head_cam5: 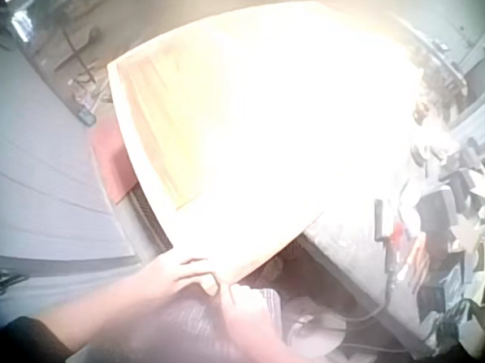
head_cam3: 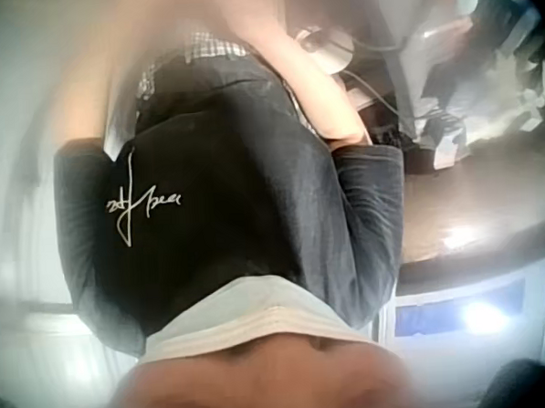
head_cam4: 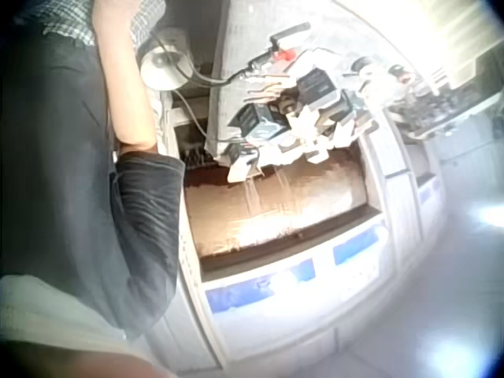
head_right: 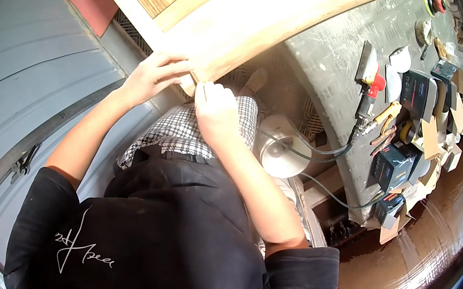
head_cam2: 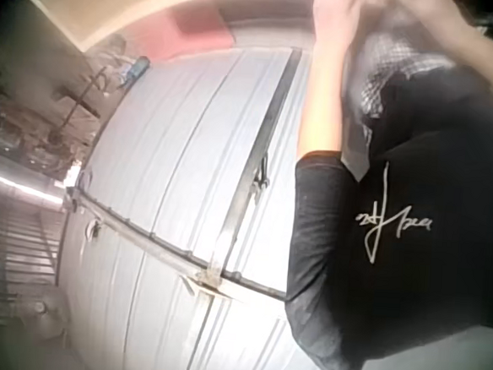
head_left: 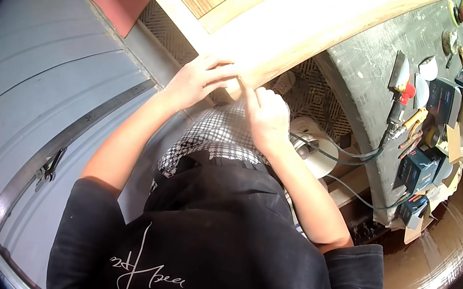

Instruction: The person sands the surface and edges of a wooden door panel using a hand-sander, then scrapes the edges with a metal blade. They apply a liquid from a bottle, wipe the surface with a cloth, and continue sanding certain areas.

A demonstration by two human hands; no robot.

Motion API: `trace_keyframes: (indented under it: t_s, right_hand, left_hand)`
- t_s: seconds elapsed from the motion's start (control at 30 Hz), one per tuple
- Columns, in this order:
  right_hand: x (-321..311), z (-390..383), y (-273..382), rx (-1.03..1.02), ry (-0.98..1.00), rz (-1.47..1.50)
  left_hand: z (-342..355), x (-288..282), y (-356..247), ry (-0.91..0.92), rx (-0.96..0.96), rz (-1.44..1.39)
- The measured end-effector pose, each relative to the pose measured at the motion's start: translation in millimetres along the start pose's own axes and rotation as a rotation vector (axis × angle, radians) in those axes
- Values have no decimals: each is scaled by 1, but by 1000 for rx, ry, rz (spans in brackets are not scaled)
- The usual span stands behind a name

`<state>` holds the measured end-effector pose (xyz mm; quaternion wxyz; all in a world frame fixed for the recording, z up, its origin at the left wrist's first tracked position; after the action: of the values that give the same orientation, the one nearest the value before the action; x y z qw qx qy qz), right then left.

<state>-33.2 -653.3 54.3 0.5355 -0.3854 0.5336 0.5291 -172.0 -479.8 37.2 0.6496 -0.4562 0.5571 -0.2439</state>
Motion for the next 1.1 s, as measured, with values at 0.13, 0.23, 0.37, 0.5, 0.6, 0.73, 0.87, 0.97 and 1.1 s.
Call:
trace_keyframes:
  t_s: [0.13, 0.23, 0.37, 0.5, 0.6, 0.73, 0.87, 0.97, 1.1]
  right_hand:
    - [0, 0, 0, 14, 47, 49]
    - [-4, 1, 2, 23, 71, 20]
    - [-4, 1, 3, 18, 77, 14]
    - [2, 0, 2, 27, 59, 58]
    - [3, 0, 2, 32, 66, 67]
    - [1, 2, 2, 42, 74, 73]
    - [1, 4, 2, 42, 60, 78]
    - [0, 5, 2, 43, 81, 85]
    - [1, 6, 3, 47, 64, 87]
  left_hand:
    - [0, 1, 5, 2, 14, -14]
    - [0, 0, 4, 3, 4, -18]
    - [0, 0, 5, -6, 10, -9]
    - [0, 0, 5, -1, 9, 3]
    - [1, -1, 3, -3, 26, 3]
    - [2, -3, 0, 3, 34, 18]
    - [2, -3, -2, -6, 48, 18]
    - [1, -2, -1, -8, 55, 15]
    - [2, -3, 1, -3, 51, 24]
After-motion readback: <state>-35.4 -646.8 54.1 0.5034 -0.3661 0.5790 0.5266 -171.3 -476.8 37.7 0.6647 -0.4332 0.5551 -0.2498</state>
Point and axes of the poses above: each hand's wrist, its own z-axis towards the middle knuckle, its own x-axis out of the palm, y = z × x, the point moved 1 cm from there along z, towards the middle knuckle, and after that the axes turned 13 degrees about -z, right-handed, at the moved point
